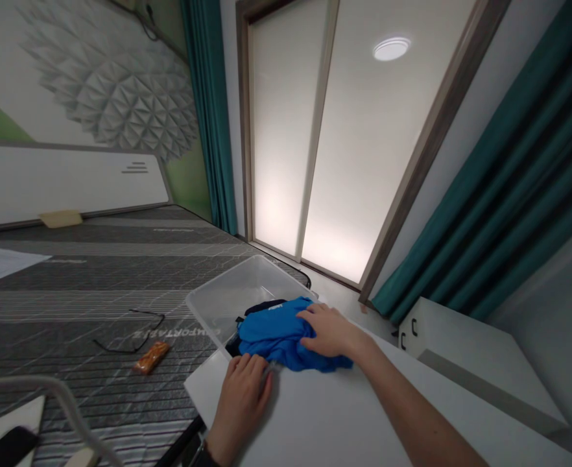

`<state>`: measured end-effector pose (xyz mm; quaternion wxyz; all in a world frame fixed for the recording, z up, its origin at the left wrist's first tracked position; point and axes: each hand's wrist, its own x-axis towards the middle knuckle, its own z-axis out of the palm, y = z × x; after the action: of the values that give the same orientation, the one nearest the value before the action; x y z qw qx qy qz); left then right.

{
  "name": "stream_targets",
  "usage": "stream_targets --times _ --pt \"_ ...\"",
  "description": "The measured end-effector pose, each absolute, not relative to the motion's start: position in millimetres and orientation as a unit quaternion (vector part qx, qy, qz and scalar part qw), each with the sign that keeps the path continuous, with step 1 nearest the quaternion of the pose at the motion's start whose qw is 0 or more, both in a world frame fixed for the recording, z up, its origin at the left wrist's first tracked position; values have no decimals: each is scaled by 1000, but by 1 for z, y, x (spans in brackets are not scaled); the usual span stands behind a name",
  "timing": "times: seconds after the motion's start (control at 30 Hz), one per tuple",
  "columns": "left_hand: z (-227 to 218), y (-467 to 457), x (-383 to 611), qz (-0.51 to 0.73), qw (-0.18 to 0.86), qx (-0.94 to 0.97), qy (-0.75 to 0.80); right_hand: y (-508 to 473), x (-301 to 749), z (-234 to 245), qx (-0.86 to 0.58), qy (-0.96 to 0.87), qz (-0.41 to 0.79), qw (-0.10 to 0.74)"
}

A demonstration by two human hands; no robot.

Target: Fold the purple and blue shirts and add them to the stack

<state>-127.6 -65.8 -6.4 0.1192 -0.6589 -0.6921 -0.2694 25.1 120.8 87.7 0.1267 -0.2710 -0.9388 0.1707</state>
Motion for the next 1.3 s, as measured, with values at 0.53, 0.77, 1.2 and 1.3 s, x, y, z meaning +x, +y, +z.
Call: stream_targets --times 0.53,0.77,1.2,1.3 --pt "-7 -69 -126 -335 160 -623 -688 54 10 41 -123 -916 200 325" --pt "27 -66 -106 -320 70 -688 -648 32 61 50 -212 -898 250 293" --pt "17 -13 -37 -479 -311 -572 -589 49 133 -8 -306 -825 368 301" --pt "29 -11 -28 -442 -323 -623 -559 46 139 -9 -368 -810 349 294"
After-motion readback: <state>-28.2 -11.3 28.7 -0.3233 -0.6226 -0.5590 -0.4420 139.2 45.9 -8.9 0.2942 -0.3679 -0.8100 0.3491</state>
